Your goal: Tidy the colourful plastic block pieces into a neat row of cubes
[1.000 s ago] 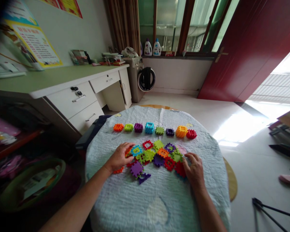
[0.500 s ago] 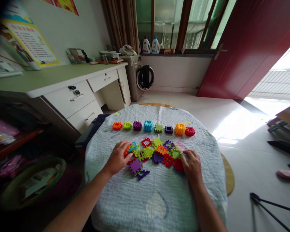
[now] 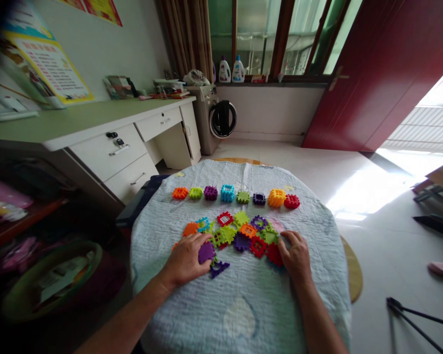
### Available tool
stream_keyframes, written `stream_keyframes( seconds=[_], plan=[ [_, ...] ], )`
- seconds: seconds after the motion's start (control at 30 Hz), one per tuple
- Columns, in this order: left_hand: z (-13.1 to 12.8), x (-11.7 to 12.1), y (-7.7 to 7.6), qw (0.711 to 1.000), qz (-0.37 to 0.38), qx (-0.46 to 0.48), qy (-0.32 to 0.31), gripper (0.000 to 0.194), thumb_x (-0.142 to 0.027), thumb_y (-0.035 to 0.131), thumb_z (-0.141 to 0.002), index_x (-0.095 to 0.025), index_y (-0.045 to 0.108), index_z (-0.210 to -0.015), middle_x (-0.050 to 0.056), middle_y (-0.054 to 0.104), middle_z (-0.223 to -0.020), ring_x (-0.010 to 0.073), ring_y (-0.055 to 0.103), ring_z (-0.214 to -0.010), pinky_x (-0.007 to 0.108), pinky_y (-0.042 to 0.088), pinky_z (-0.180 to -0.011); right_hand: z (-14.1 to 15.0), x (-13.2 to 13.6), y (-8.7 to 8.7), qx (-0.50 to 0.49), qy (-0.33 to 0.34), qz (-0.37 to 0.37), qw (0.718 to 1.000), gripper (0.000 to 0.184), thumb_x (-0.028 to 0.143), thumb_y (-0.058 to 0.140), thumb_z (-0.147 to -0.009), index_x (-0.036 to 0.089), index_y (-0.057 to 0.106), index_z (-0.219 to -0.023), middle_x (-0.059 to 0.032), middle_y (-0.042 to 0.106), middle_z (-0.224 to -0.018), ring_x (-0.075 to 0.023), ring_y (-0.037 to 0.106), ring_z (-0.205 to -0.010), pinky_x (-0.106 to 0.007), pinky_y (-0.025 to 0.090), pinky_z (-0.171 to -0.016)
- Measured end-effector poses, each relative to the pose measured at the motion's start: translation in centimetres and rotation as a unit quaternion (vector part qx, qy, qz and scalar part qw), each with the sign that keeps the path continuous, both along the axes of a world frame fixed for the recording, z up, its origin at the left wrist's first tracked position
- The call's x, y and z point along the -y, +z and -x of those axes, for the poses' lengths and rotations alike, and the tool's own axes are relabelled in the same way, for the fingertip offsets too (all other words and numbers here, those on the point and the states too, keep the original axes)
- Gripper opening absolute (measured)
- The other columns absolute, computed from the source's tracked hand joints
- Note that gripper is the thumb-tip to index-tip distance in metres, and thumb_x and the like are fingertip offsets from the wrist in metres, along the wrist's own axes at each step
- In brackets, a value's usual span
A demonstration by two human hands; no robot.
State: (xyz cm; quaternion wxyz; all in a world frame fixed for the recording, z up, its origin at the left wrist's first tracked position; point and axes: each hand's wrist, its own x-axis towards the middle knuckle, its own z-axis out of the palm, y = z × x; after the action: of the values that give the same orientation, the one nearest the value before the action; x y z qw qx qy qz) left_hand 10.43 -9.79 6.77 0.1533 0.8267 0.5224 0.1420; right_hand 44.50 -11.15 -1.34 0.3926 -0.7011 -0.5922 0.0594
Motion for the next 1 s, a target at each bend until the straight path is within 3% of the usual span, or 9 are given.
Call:
stream_keyframes(
  seconds=[0.13,0.27,0.4,0.5,0.7,1.0],
  plan=[
    [1.4,-2.9,1.1,0.996,-0.026,0.086,-0.008,0.053,-0.024,0.069,-0.066,-0.021,0.058,-0.117,0.006,0.066,-0.103,0.0231,0.061,-0.097,0.038,0.047,-0.093,0.0,0.1,0.0,0.000,0.001,-0.001,1.000,0.031,0.045,0.053,-0.081,0.021,0.067,-0.092,-0.0089,0.067,-0.100,-0.0261,0.059,-0.099,-0.043,0.043,-0.095],
    [2.7,-9.4,1.6,0.988,-0.069,0.135,-0.014,0.052,-0.022,0.069,-0.066,-0.021,0.057,-0.116,0.005,0.066,-0.103,0.0209,0.062,-0.095,0.036,0.048,-0.092,0.1,0.1,0.1,-0.002,0.003,0.005,1.000,0.031,0.046,0.052,-0.081,0.021,0.067,-0.092,-0.0086,0.067,-0.101,-0.0260,0.059,-0.098,-0.043,0.043,-0.094],
    [2.3,-16.2,2.0,0.991,-0.112,0.060,-0.047,0.052,-0.020,0.068,-0.065,-0.019,0.058,-0.116,0.008,0.065,-0.109,0.0238,0.060,-0.101,0.039,0.046,-0.097,0.1,0.2,0.1,-0.001,0.002,0.007,1.000,0.031,0.046,0.052,-0.082,0.021,0.068,-0.092,-0.0083,0.067,-0.101,-0.0259,0.059,-0.099,-0.043,0.043,-0.094],
    [1.3,-19.4,2.2,0.992,-0.106,-0.014,-0.069,0.056,-0.020,0.068,-0.064,-0.017,0.058,-0.119,0.010,0.064,-0.113,0.0257,0.059,-0.103,0.039,0.045,-0.099,0.1,0.3,0.1,0.000,0.002,0.007,1.000,0.030,0.046,0.053,-0.082,0.021,0.068,-0.092,-0.0081,0.067,-0.100,-0.0259,0.059,-0.099,-0.043,0.043,-0.094],
    [-0.2,-22.1,2.8,0.987,-0.078,-0.105,-0.096,0.068,-0.021,0.067,-0.065,-0.016,0.051,-0.132,0.011,0.064,-0.116,0.0274,0.059,-0.106,0.038,0.045,-0.097,0.1,0.3,0.2,0.006,0.004,0.002,1.000,0.028,0.044,0.053,-0.082,0.022,0.068,-0.091,-0.0075,0.067,-0.100,-0.0255,0.059,-0.099,-0.041,0.043,-0.093],
    [-0.2,-23.5,2.1,0.982,-0.041,-0.152,-0.106,0.079,-0.020,0.064,-0.066,-0.018,0.041,-0.141,0.008,0.065,-0.121,0.0258,0.060,-0.110,0.033,0.045,-0.095,0.3,0.3,0.2,0.012,0.005,0.000,1.000,0.026,0.042,0.053,-0.082,0.022,0.068,-0.089,-0.0073,0.067,-0.098,-0.0249,0.059,-0.098,-0.042,0.043,-0.094]
  ],
)
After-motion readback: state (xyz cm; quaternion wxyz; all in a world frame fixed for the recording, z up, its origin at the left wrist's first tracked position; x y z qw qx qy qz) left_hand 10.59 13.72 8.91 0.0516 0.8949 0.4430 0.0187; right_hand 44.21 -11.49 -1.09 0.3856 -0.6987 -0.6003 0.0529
